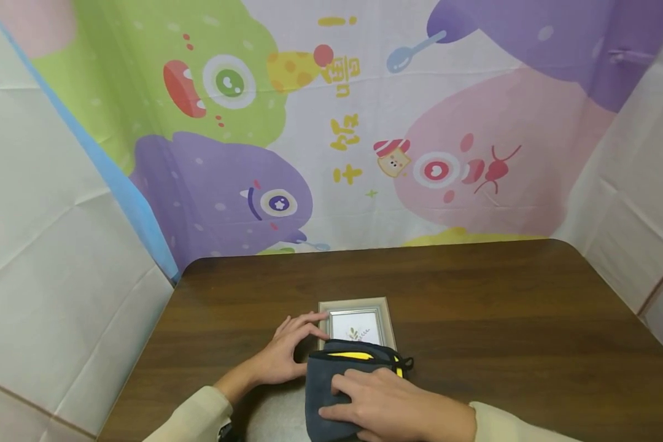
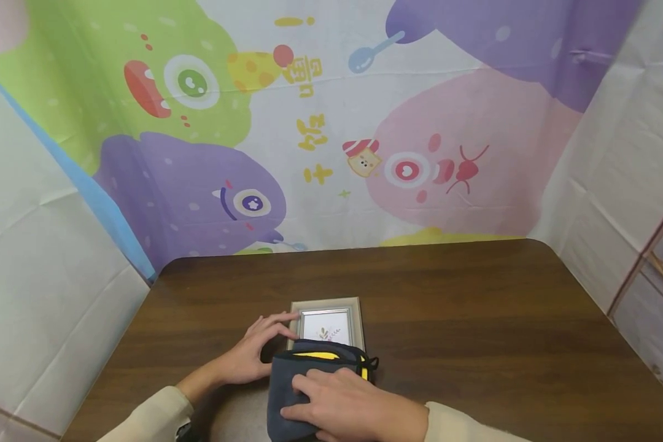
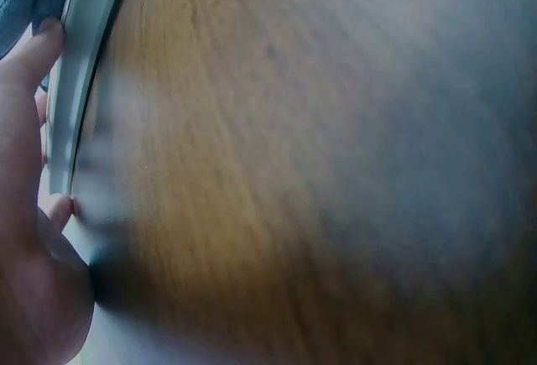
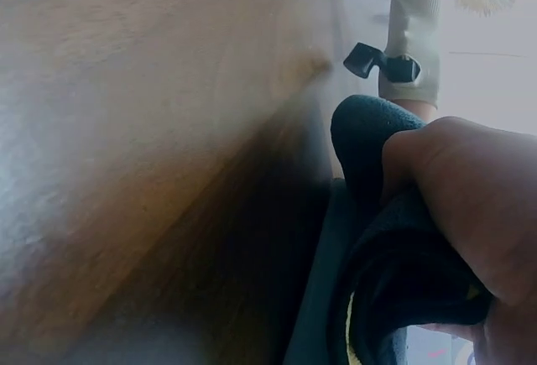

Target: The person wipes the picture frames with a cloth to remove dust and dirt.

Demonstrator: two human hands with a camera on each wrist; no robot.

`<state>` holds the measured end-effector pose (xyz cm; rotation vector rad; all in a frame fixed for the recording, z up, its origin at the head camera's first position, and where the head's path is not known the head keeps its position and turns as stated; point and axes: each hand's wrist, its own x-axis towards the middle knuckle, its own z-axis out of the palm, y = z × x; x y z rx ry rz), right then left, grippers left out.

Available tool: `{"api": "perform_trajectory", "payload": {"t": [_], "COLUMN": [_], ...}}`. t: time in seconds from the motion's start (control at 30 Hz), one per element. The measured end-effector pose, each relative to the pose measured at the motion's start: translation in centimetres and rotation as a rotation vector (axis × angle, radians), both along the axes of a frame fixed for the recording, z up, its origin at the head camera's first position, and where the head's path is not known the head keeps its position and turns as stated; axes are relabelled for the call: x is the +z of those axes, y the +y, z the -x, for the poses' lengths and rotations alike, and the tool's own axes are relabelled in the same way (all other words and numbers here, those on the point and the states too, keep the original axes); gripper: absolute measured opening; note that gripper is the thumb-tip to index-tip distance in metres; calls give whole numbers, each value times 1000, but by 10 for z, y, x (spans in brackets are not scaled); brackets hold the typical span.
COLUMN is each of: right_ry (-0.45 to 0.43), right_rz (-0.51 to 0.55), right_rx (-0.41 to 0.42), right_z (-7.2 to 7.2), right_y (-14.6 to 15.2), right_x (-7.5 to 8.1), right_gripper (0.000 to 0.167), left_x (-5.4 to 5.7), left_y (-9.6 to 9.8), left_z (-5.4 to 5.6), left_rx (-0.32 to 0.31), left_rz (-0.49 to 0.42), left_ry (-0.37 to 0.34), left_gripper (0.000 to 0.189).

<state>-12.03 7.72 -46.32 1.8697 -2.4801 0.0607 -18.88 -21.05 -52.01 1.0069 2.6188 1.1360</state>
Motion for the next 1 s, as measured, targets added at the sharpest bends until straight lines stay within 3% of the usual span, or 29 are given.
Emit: {"api": "perform_trajectory", "payload": {"t": [0.67, 1.0], "right_ry": [-73, -204], "right_rz": [-59, -67], "right_rx": [-67, -133], "right_z": [-3, -2], "right_y": [11, 42], "right_x": [7, 5], "right_gripper": [57, 61], "left_x": [1, 1], "left_y": [-1, 0], "left_z": [-1, -1], "left_rx": [-4, 1], "left_rz": [13, 7], "left_ry": [-21, -14], "left_gripper": [42, 43]}}
